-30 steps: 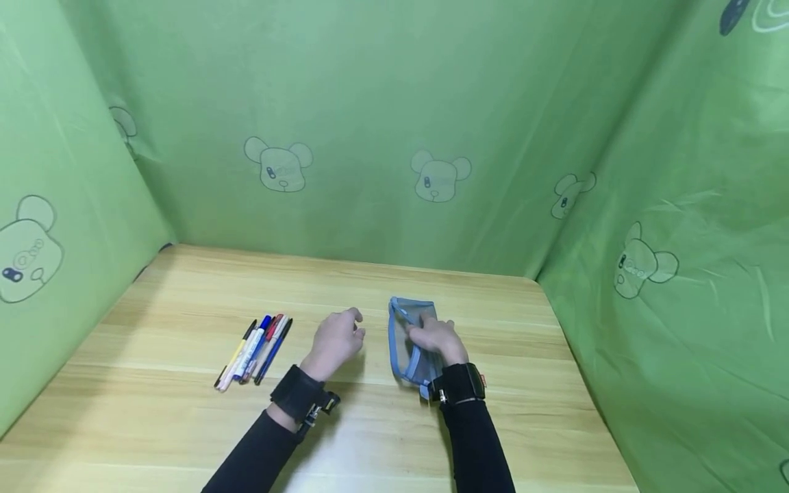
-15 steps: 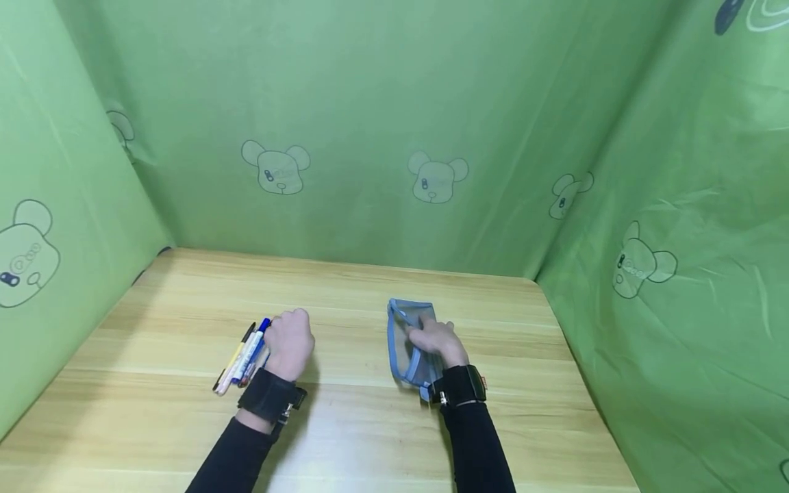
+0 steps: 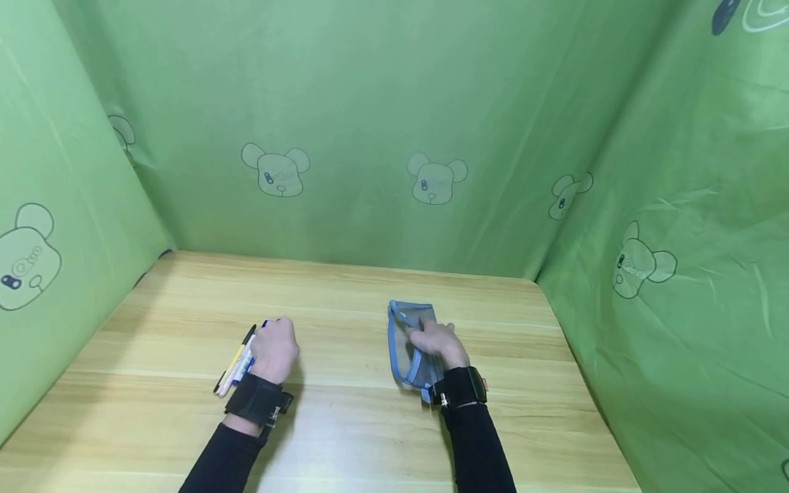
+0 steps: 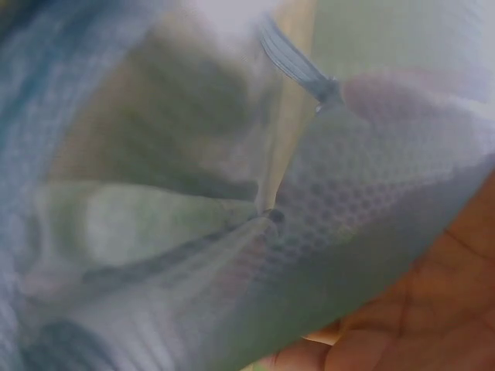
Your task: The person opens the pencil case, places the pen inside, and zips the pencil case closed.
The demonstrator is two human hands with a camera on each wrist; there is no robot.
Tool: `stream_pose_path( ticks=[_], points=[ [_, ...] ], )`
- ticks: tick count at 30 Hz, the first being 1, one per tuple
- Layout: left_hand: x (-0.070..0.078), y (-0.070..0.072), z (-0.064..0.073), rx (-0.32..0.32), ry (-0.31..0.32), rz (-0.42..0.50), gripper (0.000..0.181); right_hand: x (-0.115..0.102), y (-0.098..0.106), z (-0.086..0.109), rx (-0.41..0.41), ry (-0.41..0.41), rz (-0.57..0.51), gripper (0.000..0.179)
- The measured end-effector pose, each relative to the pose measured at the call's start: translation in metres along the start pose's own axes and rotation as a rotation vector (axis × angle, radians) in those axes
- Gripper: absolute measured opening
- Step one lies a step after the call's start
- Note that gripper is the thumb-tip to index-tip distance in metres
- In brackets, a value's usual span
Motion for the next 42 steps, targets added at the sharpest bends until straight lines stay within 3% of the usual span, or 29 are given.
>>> stream_pose_path(
  ticks=[15,23,32,42],
  points=[
    [-0.005,-0.003,0.001,0.004,0.003,-0.009,0.016,-0.001,0.000,0.001,0.003,0.014,0.020,0.074],
    [0.003,0.002,0.005,0.091,-0.101,0.001,0.012,0.000,-0.001,0.001,0.005,0.002,0.001,0.073],
    [0.001,-0.006,0.006,-0.006,-0.070,0.048,0.017,-0.003,-0.002,0.001,0.017,0.013,0.016,0.072],
    [-0.001,-0.008,0.005,-0.003,-0.074,0.052,0.016,-0.002,-0.003,0.001,0.012,0.013,0.017,0.074]
  ],
)
Point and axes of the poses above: each hand's wrist, its own z-axis away from the middle knuckle, its own y-axis out of the back of the hand, x = y × z, the point moved 9 cm from there along -z, towards the middle knuckle, and after that the axes turned 3 degrees about -y, right-handed, at the moved point
